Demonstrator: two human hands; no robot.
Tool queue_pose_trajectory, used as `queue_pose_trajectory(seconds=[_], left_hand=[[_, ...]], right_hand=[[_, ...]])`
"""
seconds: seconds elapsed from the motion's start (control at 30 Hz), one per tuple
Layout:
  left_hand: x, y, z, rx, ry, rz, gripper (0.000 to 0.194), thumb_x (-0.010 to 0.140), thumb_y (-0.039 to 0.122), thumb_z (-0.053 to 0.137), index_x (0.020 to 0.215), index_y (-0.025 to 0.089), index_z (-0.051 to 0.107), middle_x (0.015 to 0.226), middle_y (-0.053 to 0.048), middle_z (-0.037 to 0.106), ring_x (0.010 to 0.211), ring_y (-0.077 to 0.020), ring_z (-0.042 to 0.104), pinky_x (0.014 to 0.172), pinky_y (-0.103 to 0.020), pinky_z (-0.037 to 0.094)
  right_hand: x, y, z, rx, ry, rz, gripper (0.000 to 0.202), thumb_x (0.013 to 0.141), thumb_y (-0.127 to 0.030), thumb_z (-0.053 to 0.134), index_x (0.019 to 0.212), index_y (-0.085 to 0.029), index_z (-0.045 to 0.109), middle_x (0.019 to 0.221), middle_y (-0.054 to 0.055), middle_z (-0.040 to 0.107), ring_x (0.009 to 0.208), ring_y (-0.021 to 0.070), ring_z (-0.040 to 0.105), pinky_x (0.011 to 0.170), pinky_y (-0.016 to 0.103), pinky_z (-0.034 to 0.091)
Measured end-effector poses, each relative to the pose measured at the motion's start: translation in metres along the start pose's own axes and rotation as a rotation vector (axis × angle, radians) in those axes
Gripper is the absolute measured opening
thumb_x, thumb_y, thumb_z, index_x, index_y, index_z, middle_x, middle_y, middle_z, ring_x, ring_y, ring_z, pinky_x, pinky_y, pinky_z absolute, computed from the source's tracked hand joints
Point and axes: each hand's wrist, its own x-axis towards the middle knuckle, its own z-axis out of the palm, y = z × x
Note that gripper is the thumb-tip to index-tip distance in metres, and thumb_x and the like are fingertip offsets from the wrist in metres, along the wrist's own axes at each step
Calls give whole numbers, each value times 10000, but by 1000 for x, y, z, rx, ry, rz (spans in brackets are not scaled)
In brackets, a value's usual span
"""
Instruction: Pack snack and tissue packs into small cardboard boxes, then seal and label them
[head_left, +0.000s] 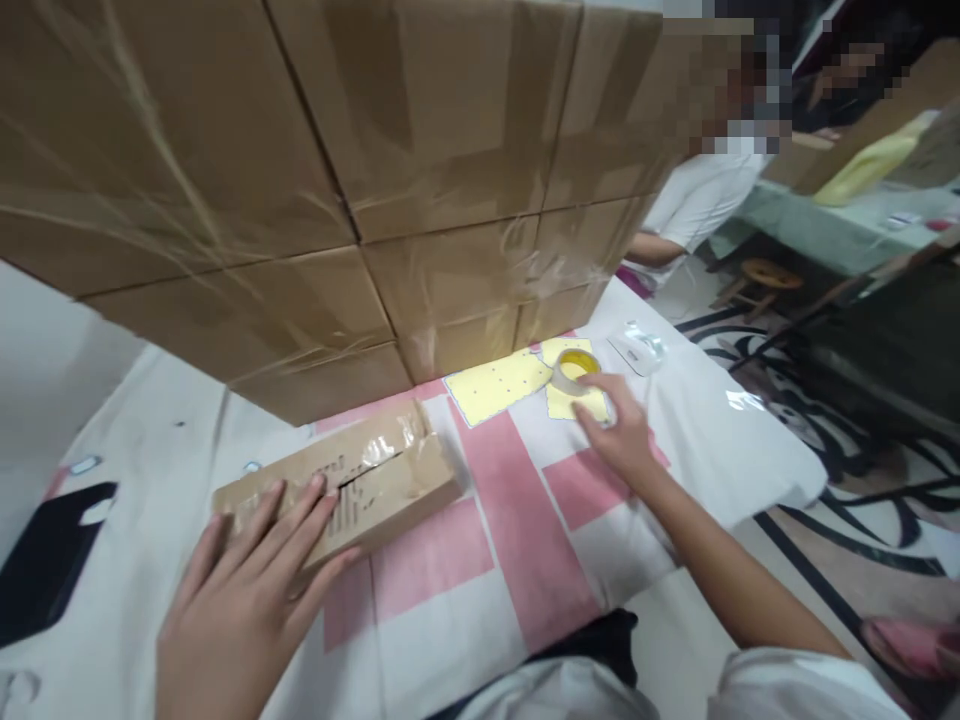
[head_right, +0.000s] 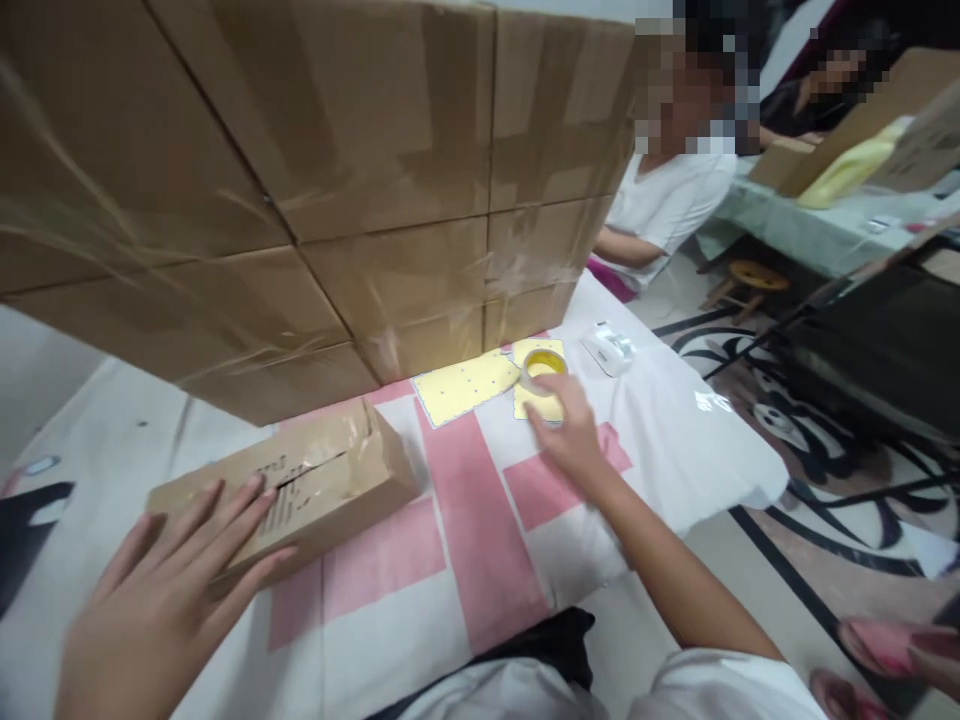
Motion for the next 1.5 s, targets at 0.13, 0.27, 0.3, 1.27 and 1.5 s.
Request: queue_pose_trajectory(seconds=[0.13,0.27,0.3,1.27,1.5], left_hand=[[16,-22,13,-19,22,-11,626,944,518,627,1535,356,499,1470,27,607,1408,-345,533,1231,-540,319],[32,-27,20,-16,71,-78,706,840,568,695,1510,472,493,1486,122,571,1342,-383,587,1226,-619,289],[35,-26,20,-3,94,-70,725,818,579,701,1506,468,501,1496,116,564,1338,-398,587,1219,-635,288],[158,132,72,-489,-693,21,181,987,374,544,971,256,681,1340,-74,489,1246,-277,505,1032,-455,443],[156,130,81,-657,-830,-71,225,983,340,540,832,242,675,1203,-52,512,1199,-250,484,1031,-398,417]], right_hand=[[29,98,-41,-337,262,355,746,777,-495,753,1362,-109,500,1378,239,546,1320,390,493,1121,569,411],[60,163,-53,-371,42,624,960,720,-482,795,1481,-55,395,1406,270,544,1306,397,510,1105,515,420],[64,171,-53,-366,-6,658,932,728,-483,787,1467,-52,418,1368,268,576,1260,393,546,1064,502,450],[5,-2,-26,90,-658,-496,292,947,-211,619,1234,-157,619,1090,106,735,1038,261,623,885,400,504],[0,6,-11,140,-711,-477,317,938,-188,633,1252,-148,607,1127,105,727,1069,254,619,918,398,506]])
